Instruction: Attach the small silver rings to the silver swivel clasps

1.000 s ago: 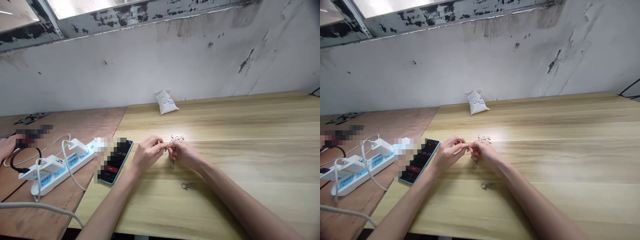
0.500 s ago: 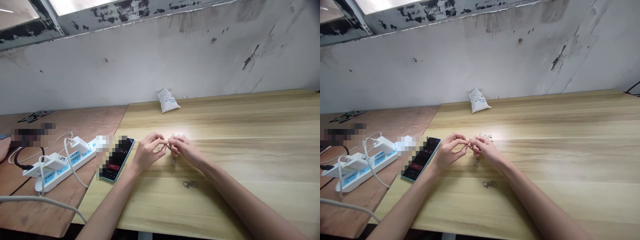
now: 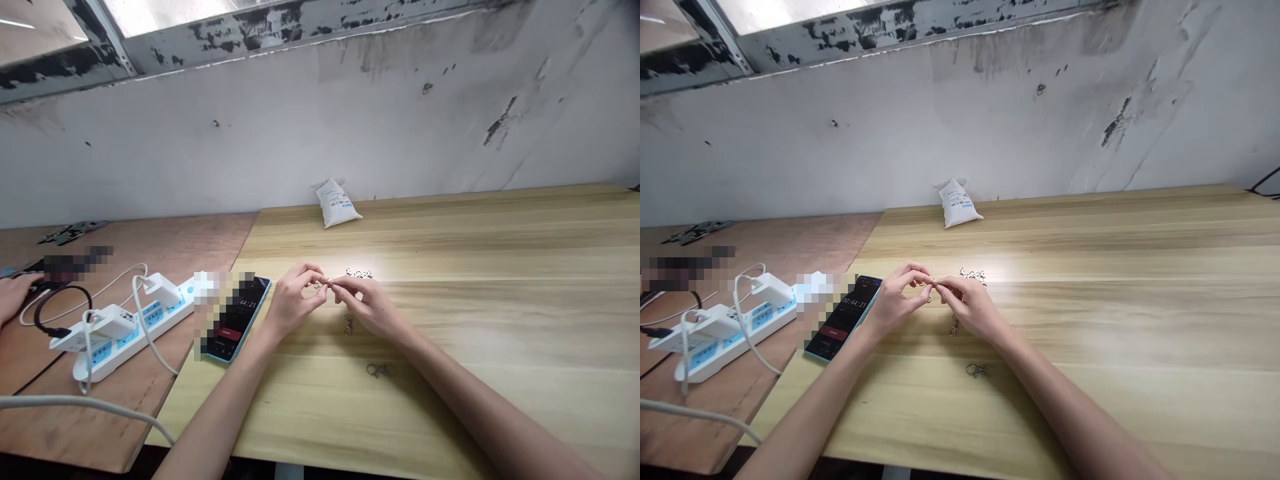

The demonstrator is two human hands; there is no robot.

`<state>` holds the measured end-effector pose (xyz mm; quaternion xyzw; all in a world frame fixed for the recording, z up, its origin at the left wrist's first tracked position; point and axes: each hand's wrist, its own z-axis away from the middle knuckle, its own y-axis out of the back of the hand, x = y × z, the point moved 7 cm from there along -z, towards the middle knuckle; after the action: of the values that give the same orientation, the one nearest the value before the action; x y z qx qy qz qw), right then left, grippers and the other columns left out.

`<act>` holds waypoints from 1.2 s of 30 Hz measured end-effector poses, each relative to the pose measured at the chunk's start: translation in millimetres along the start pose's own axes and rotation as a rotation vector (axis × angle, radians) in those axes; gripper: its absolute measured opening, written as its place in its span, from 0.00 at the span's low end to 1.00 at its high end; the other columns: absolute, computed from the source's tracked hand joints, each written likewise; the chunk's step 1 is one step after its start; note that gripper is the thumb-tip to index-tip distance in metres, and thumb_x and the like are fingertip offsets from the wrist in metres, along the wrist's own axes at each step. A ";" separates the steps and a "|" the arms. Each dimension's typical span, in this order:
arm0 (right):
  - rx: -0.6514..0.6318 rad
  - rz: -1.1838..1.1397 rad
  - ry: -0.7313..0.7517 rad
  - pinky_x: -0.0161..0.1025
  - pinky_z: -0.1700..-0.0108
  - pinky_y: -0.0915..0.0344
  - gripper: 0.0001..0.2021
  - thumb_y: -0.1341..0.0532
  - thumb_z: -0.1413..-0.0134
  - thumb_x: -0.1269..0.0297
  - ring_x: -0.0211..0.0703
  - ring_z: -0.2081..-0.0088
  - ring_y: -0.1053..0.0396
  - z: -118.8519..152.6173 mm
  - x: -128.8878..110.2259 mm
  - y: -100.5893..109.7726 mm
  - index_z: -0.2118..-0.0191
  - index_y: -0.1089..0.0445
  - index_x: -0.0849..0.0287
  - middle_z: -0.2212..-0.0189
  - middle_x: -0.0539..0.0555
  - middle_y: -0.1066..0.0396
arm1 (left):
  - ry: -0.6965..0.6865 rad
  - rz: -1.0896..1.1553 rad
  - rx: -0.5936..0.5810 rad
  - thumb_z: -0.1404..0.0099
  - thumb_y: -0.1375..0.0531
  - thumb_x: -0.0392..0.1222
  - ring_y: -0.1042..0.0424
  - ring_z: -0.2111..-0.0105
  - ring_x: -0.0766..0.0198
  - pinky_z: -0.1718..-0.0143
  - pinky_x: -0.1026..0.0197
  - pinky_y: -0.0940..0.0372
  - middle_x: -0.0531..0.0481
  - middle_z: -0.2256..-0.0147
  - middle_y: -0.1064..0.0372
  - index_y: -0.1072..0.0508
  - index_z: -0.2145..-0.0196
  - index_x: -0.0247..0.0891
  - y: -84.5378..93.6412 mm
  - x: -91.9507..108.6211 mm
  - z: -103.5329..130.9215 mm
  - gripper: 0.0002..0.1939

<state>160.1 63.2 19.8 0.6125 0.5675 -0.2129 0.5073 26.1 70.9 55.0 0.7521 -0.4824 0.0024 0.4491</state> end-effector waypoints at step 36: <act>0.029 -0.299 -0.223 0.32 0.79 0.40 0.16 0.41 0.43 0.49 0.32 0.81 0.41 0.9 12.7 3.6 0.68 0.31 0.59 0.79 0.48 0.34 | 0.027 0.256 -0.026 0.38 0.39 0.35 0.29 0.62 0.64 0.69 0.64 0.33 0.48 0.64 0.29 0.24 0.66 0.39 -10.5 4.1 1.8 0.03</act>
<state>167.0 69.1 10.1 0.5014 0.5893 -0.3605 0.5209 35.1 68.1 48.6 0.6786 -0.5683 0.0636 0.4611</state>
